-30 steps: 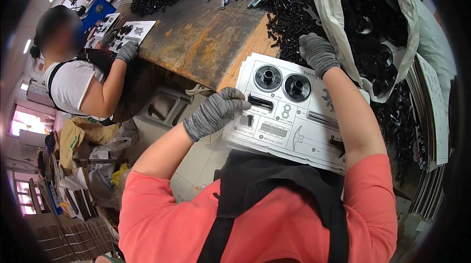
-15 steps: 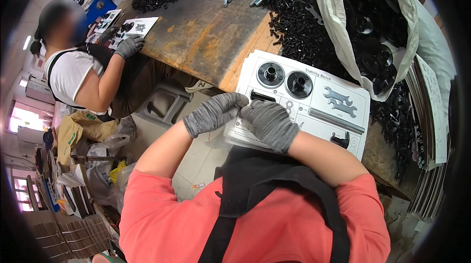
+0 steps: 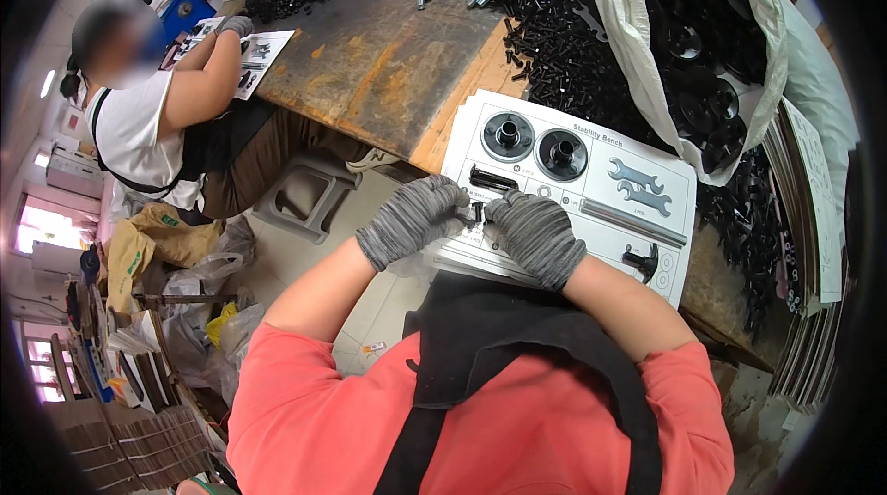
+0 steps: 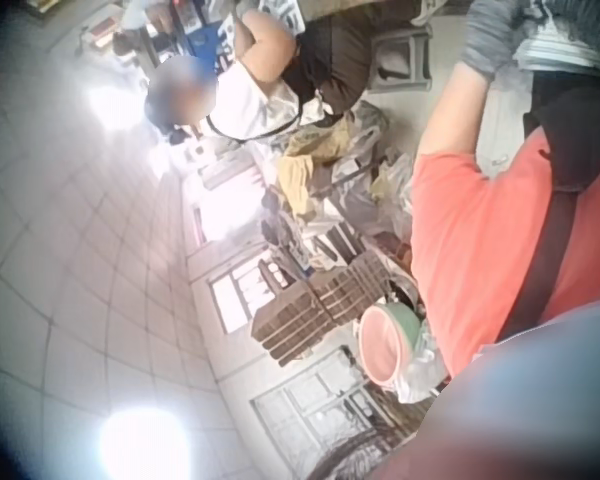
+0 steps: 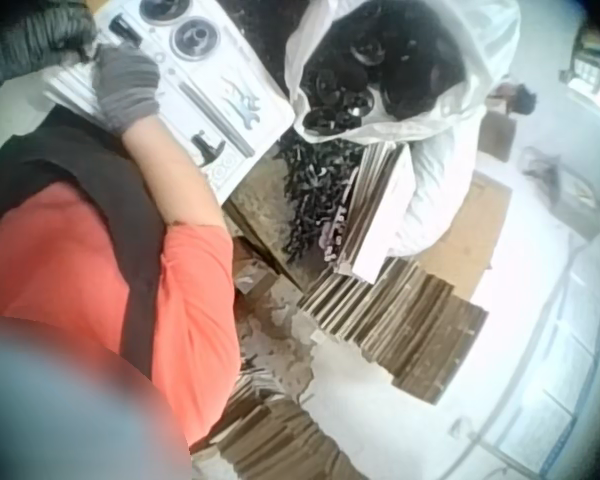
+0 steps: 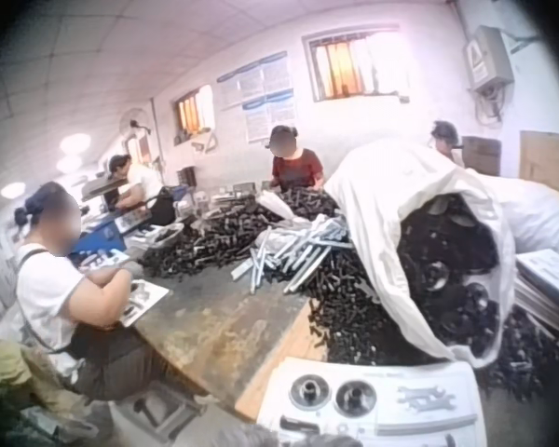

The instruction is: The person picks small black hardware parts from a bulk bag and places them into designated slots on a cardboard template. The person repeatedly fills the slots and stacks completed templates on the table.

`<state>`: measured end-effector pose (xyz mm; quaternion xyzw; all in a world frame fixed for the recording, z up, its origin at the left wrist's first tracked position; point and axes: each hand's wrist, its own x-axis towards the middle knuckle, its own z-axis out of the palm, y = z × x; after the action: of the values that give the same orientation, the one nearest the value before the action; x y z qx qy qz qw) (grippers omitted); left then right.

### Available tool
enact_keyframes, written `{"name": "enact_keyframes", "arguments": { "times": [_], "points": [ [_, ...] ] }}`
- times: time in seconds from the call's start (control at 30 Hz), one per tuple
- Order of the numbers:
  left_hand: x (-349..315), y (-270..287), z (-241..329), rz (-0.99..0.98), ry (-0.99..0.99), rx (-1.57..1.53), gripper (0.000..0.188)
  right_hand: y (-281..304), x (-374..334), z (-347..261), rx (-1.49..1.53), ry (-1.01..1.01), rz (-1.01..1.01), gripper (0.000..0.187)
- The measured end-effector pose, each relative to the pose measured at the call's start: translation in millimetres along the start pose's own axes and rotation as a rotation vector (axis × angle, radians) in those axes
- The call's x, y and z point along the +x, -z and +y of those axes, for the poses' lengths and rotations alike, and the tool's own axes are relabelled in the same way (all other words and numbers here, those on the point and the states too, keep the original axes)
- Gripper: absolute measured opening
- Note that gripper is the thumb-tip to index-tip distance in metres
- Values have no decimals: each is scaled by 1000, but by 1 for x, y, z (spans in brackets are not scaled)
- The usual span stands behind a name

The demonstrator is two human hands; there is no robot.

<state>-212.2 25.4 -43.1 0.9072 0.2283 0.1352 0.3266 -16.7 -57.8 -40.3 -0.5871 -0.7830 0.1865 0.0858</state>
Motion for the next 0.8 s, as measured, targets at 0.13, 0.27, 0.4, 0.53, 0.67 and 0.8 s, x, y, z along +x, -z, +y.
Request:
{"name": "enact_keyframes", "arguments": {
  "times": [0.13,0.27,0.4,0.53,0.67,0.8],
  "points": [
    [-6,-1,13,23,204,-10,37,1,0,-1,2,-21,-28,24],
    [-2,-12,22,91,171,-119,42,-5,1,-4,21,9,-27,20],
    [2,-12,14,61,57,16,43,-8,-4,-2,-8,37,-59,21],
    [1,-14,3,59,1,0,45,-19,-11,5,-62,24,-69,33],
    [7,-15,3,41,-62,-30,44,-19,-13,6,-29,54,-51,33],
    [9,-14,1,21,-89,72,43,11,-33,6,76,85,3,29]
  ]
}}
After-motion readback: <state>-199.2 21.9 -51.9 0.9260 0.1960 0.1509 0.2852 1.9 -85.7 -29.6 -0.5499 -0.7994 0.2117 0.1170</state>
